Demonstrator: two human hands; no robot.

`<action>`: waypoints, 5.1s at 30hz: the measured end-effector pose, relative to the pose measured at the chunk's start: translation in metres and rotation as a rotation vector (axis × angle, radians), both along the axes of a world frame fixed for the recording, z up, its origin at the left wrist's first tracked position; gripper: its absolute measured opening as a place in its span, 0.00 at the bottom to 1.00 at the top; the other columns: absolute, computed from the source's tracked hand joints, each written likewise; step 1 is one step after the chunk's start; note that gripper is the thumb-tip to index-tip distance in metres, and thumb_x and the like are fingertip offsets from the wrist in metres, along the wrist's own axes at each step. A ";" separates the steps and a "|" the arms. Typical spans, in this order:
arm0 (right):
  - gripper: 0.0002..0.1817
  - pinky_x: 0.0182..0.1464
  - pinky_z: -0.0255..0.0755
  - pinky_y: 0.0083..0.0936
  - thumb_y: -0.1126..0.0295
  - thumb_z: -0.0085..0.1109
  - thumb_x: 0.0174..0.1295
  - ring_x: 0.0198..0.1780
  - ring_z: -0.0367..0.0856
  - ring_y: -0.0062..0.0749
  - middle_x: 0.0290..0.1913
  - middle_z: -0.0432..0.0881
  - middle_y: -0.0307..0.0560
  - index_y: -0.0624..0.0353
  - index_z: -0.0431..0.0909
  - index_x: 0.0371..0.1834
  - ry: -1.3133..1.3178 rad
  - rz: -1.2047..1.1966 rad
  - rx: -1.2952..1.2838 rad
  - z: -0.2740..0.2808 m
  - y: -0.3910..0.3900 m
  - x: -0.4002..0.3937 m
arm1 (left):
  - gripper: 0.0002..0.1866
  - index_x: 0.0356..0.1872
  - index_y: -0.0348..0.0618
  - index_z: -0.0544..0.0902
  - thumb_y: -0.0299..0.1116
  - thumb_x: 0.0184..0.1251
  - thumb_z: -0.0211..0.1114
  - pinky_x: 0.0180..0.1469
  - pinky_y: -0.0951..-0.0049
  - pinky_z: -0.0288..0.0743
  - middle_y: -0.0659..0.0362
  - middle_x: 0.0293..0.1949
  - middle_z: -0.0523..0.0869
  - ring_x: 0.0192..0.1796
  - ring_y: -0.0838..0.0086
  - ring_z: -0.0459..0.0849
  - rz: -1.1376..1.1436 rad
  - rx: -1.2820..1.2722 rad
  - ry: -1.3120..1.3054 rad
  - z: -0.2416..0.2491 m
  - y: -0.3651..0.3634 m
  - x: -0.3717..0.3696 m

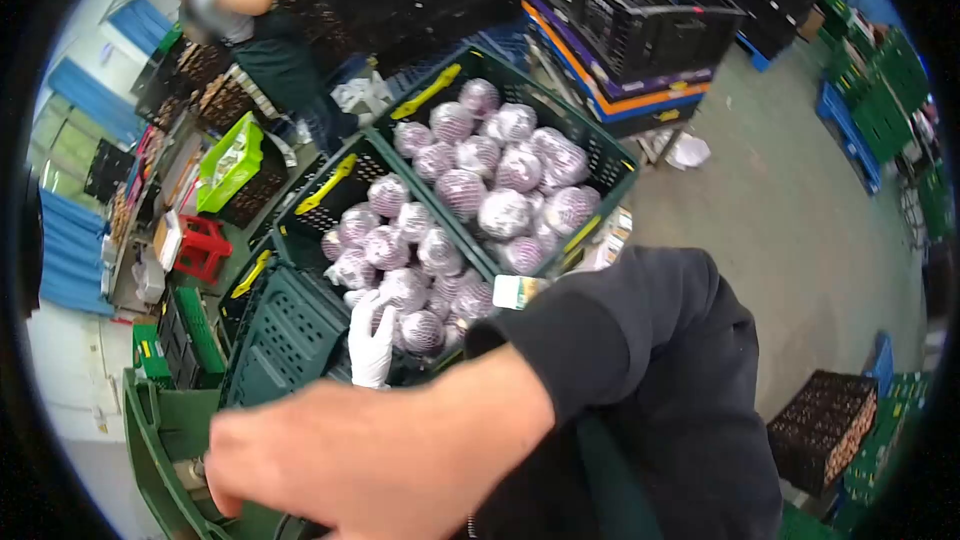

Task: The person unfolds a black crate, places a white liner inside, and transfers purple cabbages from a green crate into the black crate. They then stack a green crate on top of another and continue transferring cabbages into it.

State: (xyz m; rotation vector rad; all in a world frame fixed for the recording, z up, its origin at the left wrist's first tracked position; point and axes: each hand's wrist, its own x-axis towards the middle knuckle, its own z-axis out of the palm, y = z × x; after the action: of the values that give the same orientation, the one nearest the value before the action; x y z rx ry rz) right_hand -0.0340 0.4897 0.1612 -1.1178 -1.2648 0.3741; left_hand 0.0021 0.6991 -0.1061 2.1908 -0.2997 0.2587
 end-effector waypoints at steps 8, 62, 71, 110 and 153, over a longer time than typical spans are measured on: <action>0.24 0.35 0.75 0.27 0.56 0.35 0.65 0.35 0.82 0.41 0.43 0.79 0.55 0.62 0.71 0.54 0.004 -1.138 0.146 0.021 -0.156 0.029 | 0.11 0.42 0.39 0.79 0.27 0.57 0.62 0.60 0.65 0.62 0.50 0.48 0.77 0.55 0.60 0.73 -0.089 0.016 0.034 -0.001 -0.043 0.010; 0.20 0.46 0.72 0.24 0.65 0.58 0.58 0.43 0.78 0.27 0.43 0.79 0.48 0.66 0.72 0.50 0.408 -0.541 -0.753 -0.331 -0.376 0.147 | 0.25 0.52 0.32 0.73 0.42 0.60 0.62 0.57 0.70 0.67 0.47 0.49 0.78 0.53 0.65 0.76 0.387 -0.356 0.428 -0.115 -0.282 -0.007; 0.40 0.49 0.70 0.29 0.52 0.65 0.49 0.46 0.77 0.36 0.44 0.76 0.57 0.69 0.62 0.58 0.369 -0.418 -1.081 -0.424 -0.300 0.194 | 0.33 0.57 0.38 0.70 0.48 0.53 0.66 0.56 0.66 0.67 0.44 0.53 0.75 0.55 0.58 0.74 0.639 -0.220 0.592 -0.190 -0.268 0.079; 0.36 0.48 0.72 0.33 0.63 0.62 0.55 0.57 0.69 0.33 0.57 0.68 0.43 0.51 0.55 0.65 1.309 -0.063 -0.849 -0.484 -0.261 0.196 | 0.20 0.51 0.39 0.76 0.44 0.66 0.54 0.59 0.73 0.66 0.58 0.51 0.80 0.52 0.73 0.77 0.420 -1.733 0.984 -0.236 -0.196 0.140; 0.51 0.49 0.71 0.38 0.37 0.56 0.49 0.48 0.77 0.47 0.51 0.73 0.65 0.71 0.51 0.63 0.427 -0.307 -1.578 -0.217 -0.681 0.398 | 0.27 0.57 0.46 0.71 0.45 0.57 0.64 0.57 0.68 0.67 0.53 0.52 0.74 0.56 0.65 0.73 -0.729 -0.030 0.497 0.000 -0.683 0.470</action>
State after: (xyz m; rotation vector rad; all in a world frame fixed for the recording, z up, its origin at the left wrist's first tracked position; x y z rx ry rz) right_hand 0.3639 -0.1912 -0.0553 -2.2977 -0.1913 1.3992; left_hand 0.4720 0.0160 -0.1059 1.8908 -0.7637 -0.6640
